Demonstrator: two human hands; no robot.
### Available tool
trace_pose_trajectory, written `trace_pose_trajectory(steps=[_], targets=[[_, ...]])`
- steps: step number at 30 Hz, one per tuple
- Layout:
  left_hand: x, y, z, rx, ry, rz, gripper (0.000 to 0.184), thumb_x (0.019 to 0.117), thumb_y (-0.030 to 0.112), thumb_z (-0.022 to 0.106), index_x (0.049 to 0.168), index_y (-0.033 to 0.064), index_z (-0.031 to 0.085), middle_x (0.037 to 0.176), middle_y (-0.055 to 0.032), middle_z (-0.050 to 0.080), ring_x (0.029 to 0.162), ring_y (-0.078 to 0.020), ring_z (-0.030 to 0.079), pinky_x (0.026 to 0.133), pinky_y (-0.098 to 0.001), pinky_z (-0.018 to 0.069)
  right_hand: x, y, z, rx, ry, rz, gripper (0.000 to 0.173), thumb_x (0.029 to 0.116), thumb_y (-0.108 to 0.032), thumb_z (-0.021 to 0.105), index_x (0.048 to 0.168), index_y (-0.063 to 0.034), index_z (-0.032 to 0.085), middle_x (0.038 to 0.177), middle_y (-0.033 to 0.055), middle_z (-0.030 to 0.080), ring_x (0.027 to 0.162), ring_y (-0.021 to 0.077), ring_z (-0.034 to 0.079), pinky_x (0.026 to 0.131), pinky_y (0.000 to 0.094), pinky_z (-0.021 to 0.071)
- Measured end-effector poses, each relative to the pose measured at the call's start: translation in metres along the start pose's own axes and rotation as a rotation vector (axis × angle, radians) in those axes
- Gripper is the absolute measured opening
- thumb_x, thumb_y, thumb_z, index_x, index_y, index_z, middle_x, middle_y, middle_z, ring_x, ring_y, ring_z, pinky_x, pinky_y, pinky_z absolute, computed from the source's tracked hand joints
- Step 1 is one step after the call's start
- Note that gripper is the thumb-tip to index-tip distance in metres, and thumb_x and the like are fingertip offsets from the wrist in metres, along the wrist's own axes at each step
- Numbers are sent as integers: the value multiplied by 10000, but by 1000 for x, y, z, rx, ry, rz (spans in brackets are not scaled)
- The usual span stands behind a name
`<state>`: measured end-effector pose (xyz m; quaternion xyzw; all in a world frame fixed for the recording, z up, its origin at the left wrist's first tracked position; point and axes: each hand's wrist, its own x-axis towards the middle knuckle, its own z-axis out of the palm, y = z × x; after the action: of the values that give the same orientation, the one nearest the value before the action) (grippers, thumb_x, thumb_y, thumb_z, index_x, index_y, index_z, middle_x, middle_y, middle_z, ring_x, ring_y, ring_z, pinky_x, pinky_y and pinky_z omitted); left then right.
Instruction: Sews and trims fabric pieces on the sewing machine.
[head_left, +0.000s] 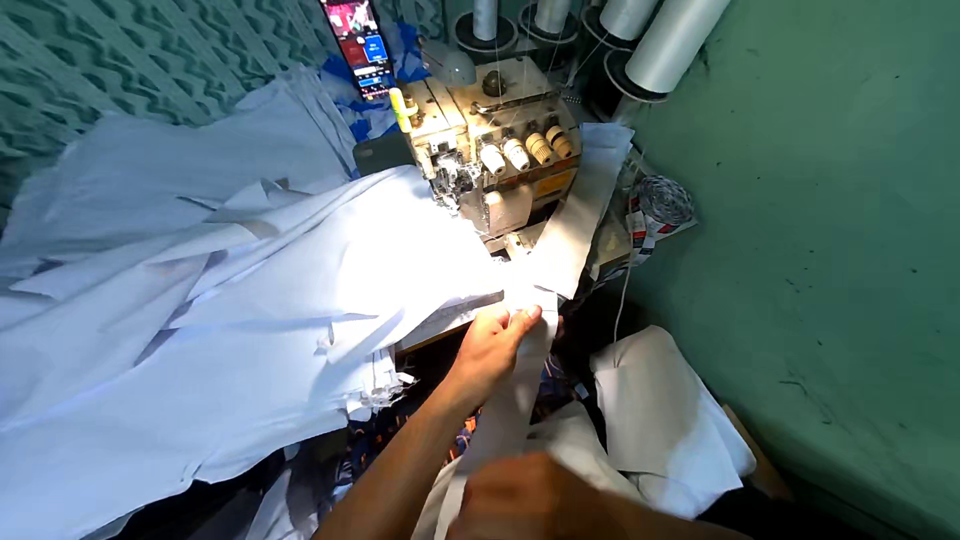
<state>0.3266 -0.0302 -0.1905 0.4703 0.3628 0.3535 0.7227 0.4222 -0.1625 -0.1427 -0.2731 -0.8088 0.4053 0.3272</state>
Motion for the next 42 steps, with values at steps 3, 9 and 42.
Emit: trace_pose_trajectory(steps=[3,9,42], targets=[[-26,16,-8,-127,28,-34,167,1041,78,563,1072,-27,689,942,-101,761,880,-162,744,854,-337,619,13,21,-39,-254,65,29,157,986,-194,635,1030,-72,722,887,38,706,813,140,686,706,316,587],[-48,9,-18,-37,257,-75,146,1004,108,645,908,23,715,777,-35,731,688,-83,695,671,-248,593,25,34,-55,-225,40,15,149,991,-160,627,1060,-60,713,861,23,707,729,71,656,653,232,564],[-55,26,-45,142,265,468,285,1094,203,487,1040,25,703,888,-16,706,806,-82,683,746,-265,595,94,80,-91,-239,453,300,362,884,-488,773,924,-138,692,661,-98,574,554,-24,497,504,167,430]])
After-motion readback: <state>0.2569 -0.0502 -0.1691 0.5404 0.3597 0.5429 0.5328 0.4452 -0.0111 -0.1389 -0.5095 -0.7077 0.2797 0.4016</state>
